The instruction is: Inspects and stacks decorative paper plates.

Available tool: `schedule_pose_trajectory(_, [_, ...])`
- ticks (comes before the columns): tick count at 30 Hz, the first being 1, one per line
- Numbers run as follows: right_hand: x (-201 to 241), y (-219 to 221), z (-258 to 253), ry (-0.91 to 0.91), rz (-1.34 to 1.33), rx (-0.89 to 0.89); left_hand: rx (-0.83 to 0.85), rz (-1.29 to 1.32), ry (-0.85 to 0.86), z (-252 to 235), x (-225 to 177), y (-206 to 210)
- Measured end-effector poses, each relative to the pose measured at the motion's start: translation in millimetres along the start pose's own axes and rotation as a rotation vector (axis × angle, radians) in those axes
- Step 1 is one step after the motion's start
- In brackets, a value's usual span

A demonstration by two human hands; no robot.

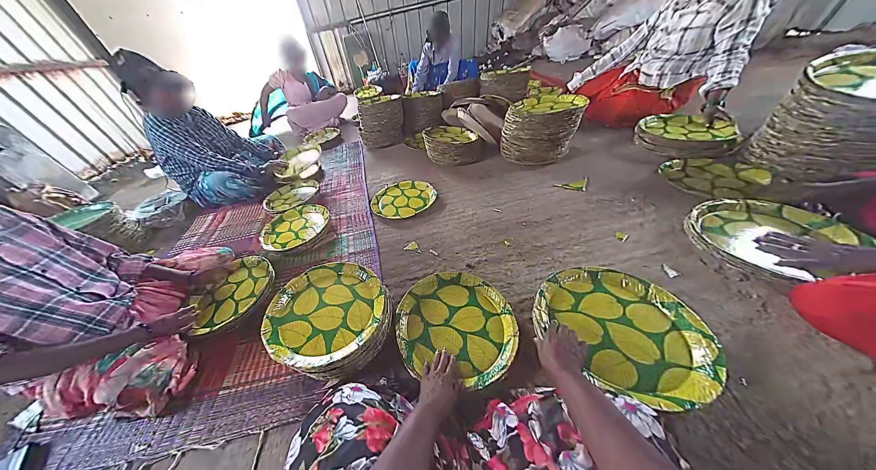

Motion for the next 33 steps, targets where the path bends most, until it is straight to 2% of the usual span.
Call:
schedule_pose_trajectory(3, [-7.0,5.8,-4.5,0.112,0.079,0.146,-0.004,0.007,0.002,1.4,2.8,0.5])
schedule_pose_trajectory(7, [-11.5,-2.3,-4.8,0.135,-0.059,0.054,0.002,0.021,0.009,2.5,0.9,-0.7])
schedule_pose_trajectory(10, [-13.4,-13.6,-1.9,0.102,-0.106,-0.221,0.008,0.030,0.011,2.2,0.1,-1.6])
schedule_pose_trajectory(12, [-5.7,-22.4,5.1,-0.066,-0.152,-0.453,-0.079,0.093,0.002,3.7,-0.7,-6.0])
schedule_pose_trajectory(13, [1.5,-21.2,10.5,-0.202,-0.184,-0.524,-0.196,0.167,-0.009,7.3,-0.4,-10.0])
schedule_pose_trajectory(15, [24.7,-11.7,25.7,-0.502,-0.165,-0.460,-0.500,0.367,-0.109,15.4,3.4,-25.2])
schedule_pose_trajectory(16, [37.4,-2.2,33.1,-0.658,-0.137,-0.363,-0.647,0.482,-0.200,18.5,9.0,-33.4])
schedule_pose_trajectory(18, [56.6,21.0,41.5,-0.889,-0.031,-0.017,-0.853,0.789,-0.391,19.8,26.7,-37.4])
schedule_pose_trajectory(19, [62.1,32.5,43.2,-0.951,0.040,0.142,-0.882,0.996,-0.462,18.1,36.1,-32.4])
schedule_pose_trajectory(21, [66.2,40.9,44.4,-0.935,0.126,0.304,-0.831,1.361,-0.551,17.3,43.8,-21.7])
schedule_pose_trajectory(22, [63.8,39.3,43.4,-0.895,0.144,0.321,-0.797,1.426,-0.556,17.5,42.9,-19.3])
schedule_pose_trajectory(29, [43.8,27.9,35.7,-0.650,0.103,0.286,-0.505,1.434,-0.590,14.9,33.9,-11.5])
schedule_pose_trajectory(33, [33.2,7.2,27.9,-0.422,-0.096,0.137,-0.497,1.481,-0.490,16.0,20.0,-19.9])
Point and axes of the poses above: each hand's wrist, its own z-axis away from the middle knuckle, its own y-axis out of the palm, x = y × z, the point moved 3 cm from there along -z, towards the middle knuckle, and after that the axes turned 10 degrees about z, right-handed, at the moved point
